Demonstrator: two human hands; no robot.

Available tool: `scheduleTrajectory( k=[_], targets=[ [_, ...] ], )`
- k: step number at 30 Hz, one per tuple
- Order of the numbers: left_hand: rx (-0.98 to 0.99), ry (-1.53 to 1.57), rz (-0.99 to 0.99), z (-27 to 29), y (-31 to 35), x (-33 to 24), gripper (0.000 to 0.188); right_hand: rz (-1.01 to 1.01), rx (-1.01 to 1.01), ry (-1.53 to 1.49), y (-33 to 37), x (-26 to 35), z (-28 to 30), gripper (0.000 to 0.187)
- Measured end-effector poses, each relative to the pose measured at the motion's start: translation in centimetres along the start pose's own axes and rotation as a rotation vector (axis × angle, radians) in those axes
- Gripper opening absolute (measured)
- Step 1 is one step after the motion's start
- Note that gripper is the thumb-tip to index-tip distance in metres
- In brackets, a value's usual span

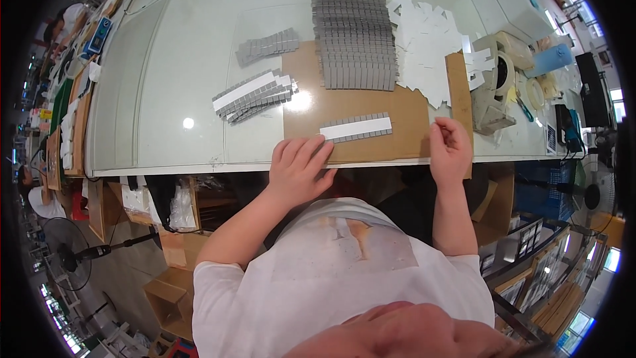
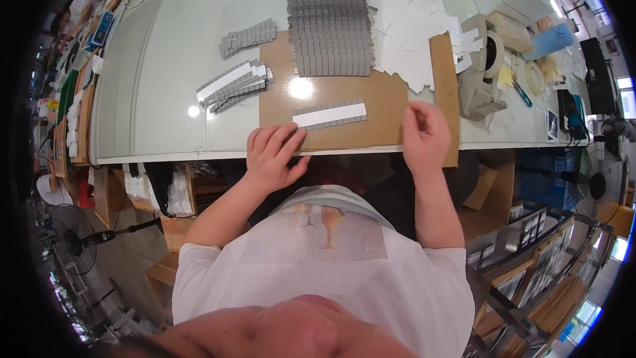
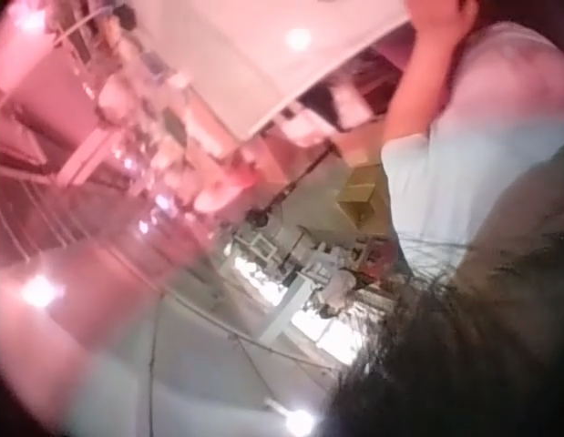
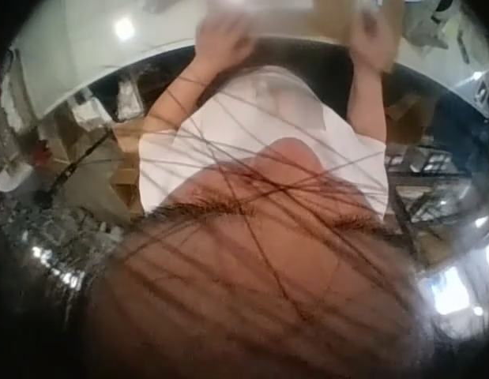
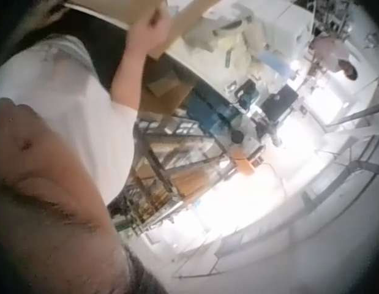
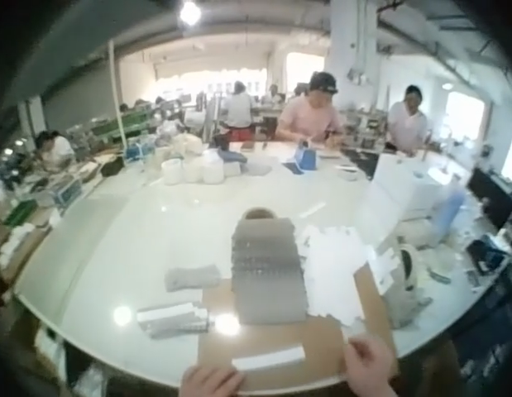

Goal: The person aligns and sticks metallic laminations onto a tape strip by hand to produce a transformer core.

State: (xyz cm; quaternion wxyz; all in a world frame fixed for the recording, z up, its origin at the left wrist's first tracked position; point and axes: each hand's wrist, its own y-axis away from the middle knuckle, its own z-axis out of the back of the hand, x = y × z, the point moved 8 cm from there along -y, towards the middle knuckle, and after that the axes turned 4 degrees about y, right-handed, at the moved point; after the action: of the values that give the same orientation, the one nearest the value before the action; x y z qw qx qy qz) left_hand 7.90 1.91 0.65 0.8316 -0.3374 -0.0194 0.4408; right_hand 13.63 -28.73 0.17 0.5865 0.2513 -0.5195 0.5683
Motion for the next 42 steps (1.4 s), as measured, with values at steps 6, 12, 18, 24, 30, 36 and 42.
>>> scheduleTrajectory(
  k=[6,12,18,24,30,36,42],
  targets=[
    [-0.016,-0.024,0.002,-0.2,-0.1,-0.2,0.055,0.521,-0.559,0.880,-3.2,5.8,11.1,0.016],
    [0.015,-0.036,-0.022,0.0,-0.3,-0.5,0.056,-0.342,-0.200,0.117,-9.4,-7.7,18.2,0.026],
    [-0.031,-0.046,-0.037,0.9,0.1,-1.0,0.049,-0.433,-0.112,0.173,-11.6,-6.4,15.0,0.024],
    [-0.022,-0.050,-0.024,0.6,0.2,-0.7,0.052,-0.236,-0.304,-0.028,-11.3,-3.2,17.0,0.018],
    [-0.053,-0.021,-0.004,-0.3,-0.1,-0.3,0.051,-0.089,-0.361,0.019,-2.5,-5.1,20.4,0.009],
    [-0.085,0.191,-0.084,1.3,0.9,-0.6,0.048,0.180,-0.384,0.329,2.3,-2.5,14.5,0.012],
    [0.303,0.725,0.338,1.1,-2.9,-4.0,0.038,0.348,0.864,0.559,8.4,7.6,-6.6,0.019]
  ],
)
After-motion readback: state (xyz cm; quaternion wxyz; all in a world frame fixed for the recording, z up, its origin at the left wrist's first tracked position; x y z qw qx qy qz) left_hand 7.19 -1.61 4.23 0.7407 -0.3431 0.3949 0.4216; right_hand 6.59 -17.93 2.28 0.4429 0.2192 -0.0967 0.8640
